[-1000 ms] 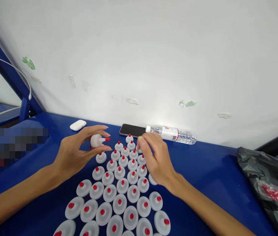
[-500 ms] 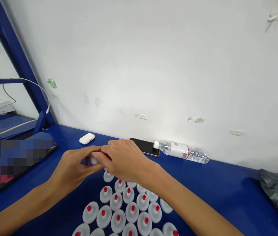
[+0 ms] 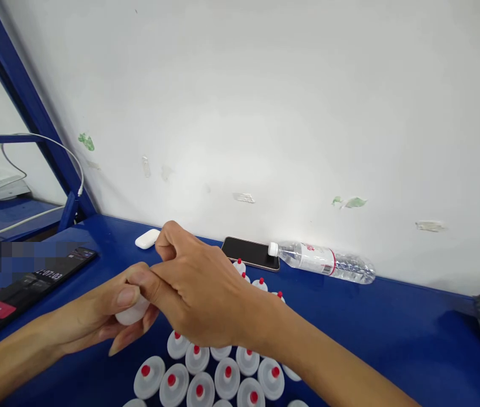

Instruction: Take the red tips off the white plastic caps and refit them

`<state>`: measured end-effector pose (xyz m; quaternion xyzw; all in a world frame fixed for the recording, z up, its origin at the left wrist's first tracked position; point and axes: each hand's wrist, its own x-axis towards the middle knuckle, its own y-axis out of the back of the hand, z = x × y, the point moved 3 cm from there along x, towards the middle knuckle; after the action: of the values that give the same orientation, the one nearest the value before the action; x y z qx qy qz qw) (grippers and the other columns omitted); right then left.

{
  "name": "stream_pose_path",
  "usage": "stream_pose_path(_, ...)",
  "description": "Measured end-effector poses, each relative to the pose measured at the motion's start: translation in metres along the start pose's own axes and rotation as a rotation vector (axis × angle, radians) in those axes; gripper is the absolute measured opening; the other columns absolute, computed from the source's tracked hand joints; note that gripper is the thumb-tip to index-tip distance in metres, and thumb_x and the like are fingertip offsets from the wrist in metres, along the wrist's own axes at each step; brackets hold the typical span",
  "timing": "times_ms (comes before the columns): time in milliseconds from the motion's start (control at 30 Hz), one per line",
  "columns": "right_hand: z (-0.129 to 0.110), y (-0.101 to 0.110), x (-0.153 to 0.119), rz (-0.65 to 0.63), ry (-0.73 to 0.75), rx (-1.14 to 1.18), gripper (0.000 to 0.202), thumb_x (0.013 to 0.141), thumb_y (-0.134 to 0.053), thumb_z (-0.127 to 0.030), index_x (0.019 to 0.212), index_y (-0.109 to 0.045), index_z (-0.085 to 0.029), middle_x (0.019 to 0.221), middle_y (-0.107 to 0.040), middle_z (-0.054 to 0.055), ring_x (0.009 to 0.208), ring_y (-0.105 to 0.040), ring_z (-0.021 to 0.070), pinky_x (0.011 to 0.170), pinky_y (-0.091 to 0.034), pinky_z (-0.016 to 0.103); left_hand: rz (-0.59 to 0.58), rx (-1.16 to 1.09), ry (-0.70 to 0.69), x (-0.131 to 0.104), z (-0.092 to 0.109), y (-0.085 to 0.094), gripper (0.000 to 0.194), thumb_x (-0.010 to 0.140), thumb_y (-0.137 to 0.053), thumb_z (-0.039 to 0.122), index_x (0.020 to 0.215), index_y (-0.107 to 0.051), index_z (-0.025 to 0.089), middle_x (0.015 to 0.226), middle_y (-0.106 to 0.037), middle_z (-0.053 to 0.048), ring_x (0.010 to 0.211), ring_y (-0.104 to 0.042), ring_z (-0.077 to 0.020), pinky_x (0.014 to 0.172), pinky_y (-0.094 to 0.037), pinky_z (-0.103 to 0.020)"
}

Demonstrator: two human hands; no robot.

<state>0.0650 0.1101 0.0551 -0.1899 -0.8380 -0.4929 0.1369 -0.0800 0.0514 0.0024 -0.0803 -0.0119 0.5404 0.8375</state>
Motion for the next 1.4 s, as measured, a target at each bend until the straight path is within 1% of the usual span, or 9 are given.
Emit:
stream_pose_path(200,-0.009,-0.009,0.001,-0.043,0.063,0.061,0.045,0.109,-0.036,-0.025,0.081,-0.072,-0.020,0.085,-0.048,0.002,0.098,-0.048,0.0156,0.082,-0.044,0.029,-0.103,0.003,0.096,-0.006,-0.010,0.005,0.050,0.069,-0.070,0.071,0.069,-0.071,0.021,0.045,-0.049,0.002,0.034,-0.038,-0.0081,0.031,-0.018,-0.021)
stream_pose_path(333,-0.007,-0.017,0.003,-0.001,0.027,0.036,0.046,0.108,-0.037,-0.025,0.077,-0.070,-0.019,0.094,-0.048,0.004,0.097,-0.049,0.0151,0.082,-0.044,0.031,-0.062,0.139,0.055,-0.004,-0.007,0.008,0.043,0.074,-0.065,0.063,0.067,-0.067,0.021,0.047,-0.047,0.004,0.037,-0.039,-0.0084,0.036,-0.026,-0.023)
stream_pose_path(500,0.029,0.006,0.003,0.193,-0.168,0.045,0.048,0.107,-0.038,-0.039,0.067,-0.053,-0.017,0.096,-0.046,0.002,0.078,-0.048,0.0125,0.069,-0.042,0.030,0.315,0.688,-0.151,-0.004,0.005,0.006,0.024,0.078,-0.062,0.025,0.058,-0.051,0.018,0.054,-0.039,0.006,0.049,-0.030,-0.0061,0.045,-0.025,-0.022)
stream_pose_path(567,0.051,0.032,-0.002,0.367,-0.289,0.006,0.046,0.106,-0.041,-0.041,0.066,-0.045,-0.018,0.093,-0.046,0.002,0.075,-0.046,0.0127,0.071,-0.041,0.031,0.465,0.837,-0.210,-0.006,0.005,0.011,0.028,0.081,-0.061,0.028,0.058,-0.050,0.018,0.055,-0.035,0.006,0.052,-0.028,-0.0066,0.046,-0.023,-0.022)
stream_pose_path(667,0.074,0.059,-0.009,0.418,-0.407,-0.102,0.048,0.105,-0.041,-0.047,0.066,-0.046,-0.019,0.087,-0.048,0.002,0.081,-0.050,0.0165,0.076,-0.040,0.033,0.718,0.913,-0.198,-0.008,0.000,0.034,0.033,0.092,-0.056,0.046,0.072,-0.061,0.019,0.061,-0.047,0.005,0.054,-0.037,-0.0088,0.049,-0.030,-0.022)
stream_pose_path(833,0.081,0.031,-0.009,0.101,-0.349,-0.220,0.038,0.102,-0.050,-0.047,0.078,-0.059,-0.019,0.077,-0.058,0.002,0.076,-0.053,0.0170,0.071,-0.039,0.031,0.871,0.989,-0.131,0.001,-0.016,0.070,0.041,0.093,-0.049,0.059,0.098,-0.072,0.025,0.106,-0.064,-0.002,0.086,-0.060,-0.0177,0.070,-0.045,-0.028)
stream_pose_path(1033,0.084,-0.015,-0.005,-0.176,-0.337,-0.252,0.012,0.096,-0.065,-0.025,0.096,-0.076,-0.020,0.090,-0.073,0.004,0.090,-0.064,0.0204,0.075,-0.043,0.031,0.768,1.076,-0.059,0.009,-0.033,0.065,0.030,0.095,-0.050,0.048,0.100,-0.069,0.026,0.102,-0.073,0.001,0.086,-0.063,-0.0193,0.079,-0.047,-0.034)
stream_pose_path(1200,0.087,-0.016,-0.009,-0.179,-0.278,-0.199,0.026,0.100,-0.058,-0.032,0.120,-0.071,-0.022,0.108,-0.075,0.005,0.105,-0.065,0.0231,0.087,-0.046,0.034,0.745,1.087,-0.036,0.008,-0.038,0.061,0.028,0.096,-0.049,0.042,0.113,-0.067,0.028,0.114,-0.072,0.000,0.101,-0.064,-0.0222,0.094,-0.047,-0.040)
stream_pose_path(1400,0.088,-0.002,-0.016,-0.304,-0.405,-0.233,0.018,0.088,-0.070,-0.038,0.098,-0.076,-0.024,0.100,-0.075,0.003,0.089,-0.068,0.0206,0.071,-0.048,0.031,0.682,1.189,-0.183,0.004,-0.032,0.049,0.027,0.095,-0.052,0.040,0.116,-0.065,0.029,0.130,-0.060,-0.004,0.126,-0.051,-0.0248,0.111,-0.040,-0.047)
